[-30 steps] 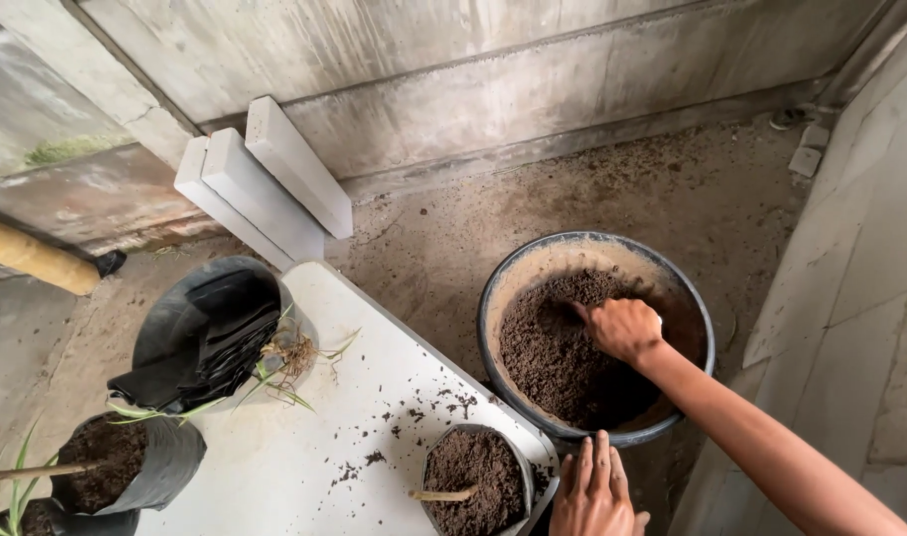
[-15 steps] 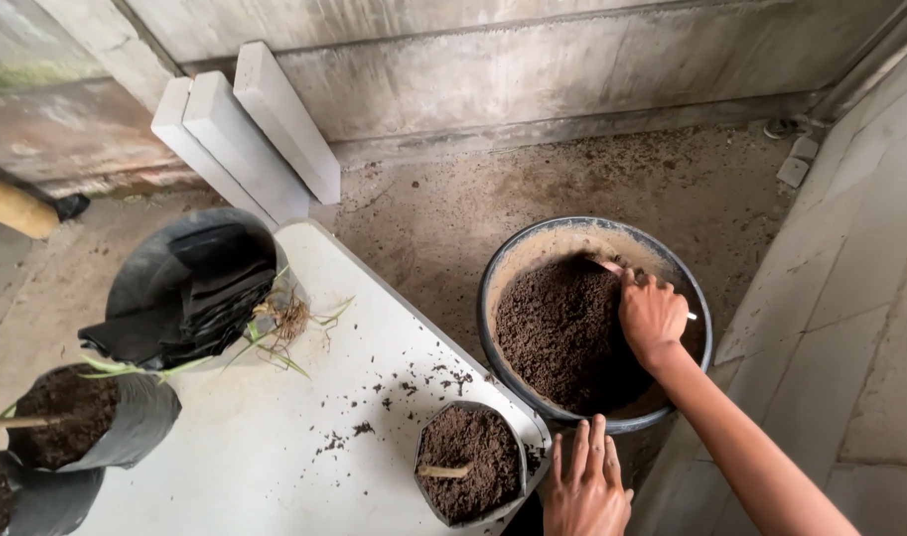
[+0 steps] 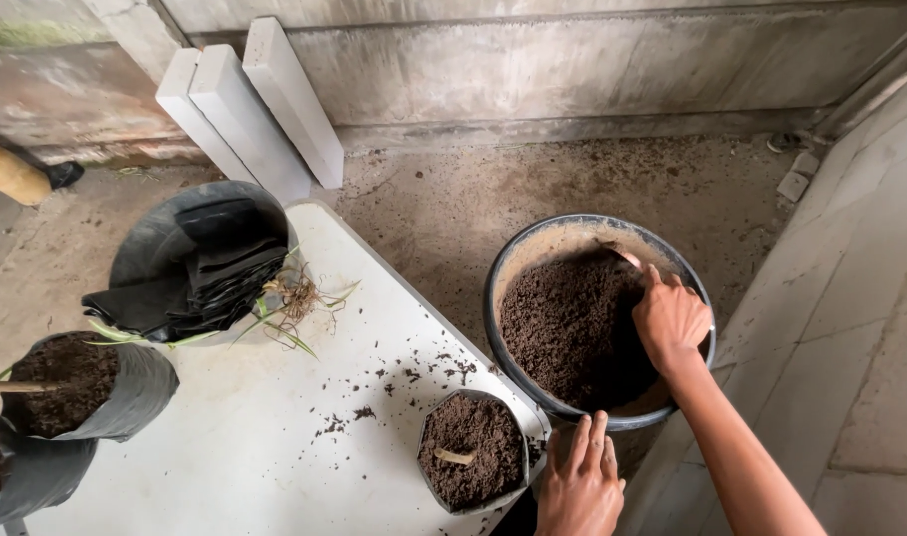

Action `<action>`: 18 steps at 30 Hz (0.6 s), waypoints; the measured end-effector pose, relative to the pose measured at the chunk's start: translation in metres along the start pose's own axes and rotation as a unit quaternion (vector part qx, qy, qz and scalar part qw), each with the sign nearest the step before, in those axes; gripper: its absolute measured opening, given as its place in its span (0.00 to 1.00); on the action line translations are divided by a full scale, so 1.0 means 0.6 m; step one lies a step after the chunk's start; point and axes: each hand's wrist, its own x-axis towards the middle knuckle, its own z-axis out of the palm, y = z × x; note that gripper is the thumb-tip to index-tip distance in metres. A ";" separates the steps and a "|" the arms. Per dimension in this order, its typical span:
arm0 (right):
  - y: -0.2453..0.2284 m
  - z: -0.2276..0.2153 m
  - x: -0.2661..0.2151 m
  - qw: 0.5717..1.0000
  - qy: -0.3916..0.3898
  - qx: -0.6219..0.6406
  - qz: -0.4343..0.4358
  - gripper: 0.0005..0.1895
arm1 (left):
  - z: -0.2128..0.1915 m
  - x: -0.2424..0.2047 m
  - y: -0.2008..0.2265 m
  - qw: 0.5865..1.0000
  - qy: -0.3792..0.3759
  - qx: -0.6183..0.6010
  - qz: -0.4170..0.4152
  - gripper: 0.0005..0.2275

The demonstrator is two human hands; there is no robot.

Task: Filling small plastic pots with soil using a scoop and planting plant cuttings into the pots.

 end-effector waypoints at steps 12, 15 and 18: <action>-0.004 0.010 -0.023 0.995 -0.091 -0.041 -0.012 0.21 | -0.053 -0.003 0.010 0.999 -0.010 0.038 -0.003 0.22; -0.018 -0.006 -0.024 0.998 0.006 -0.001 -0.058 0.33 | -0.058 -0.002 0.007 0.999 -0.022 0.039 -0.003 0.21; -0.031 -0.020 -0.015 0.994 -0.063 0.043 -0.073 0.28 | -0.060 -0.005 0.005 0.999 -0.021 0.041 0.011 0.23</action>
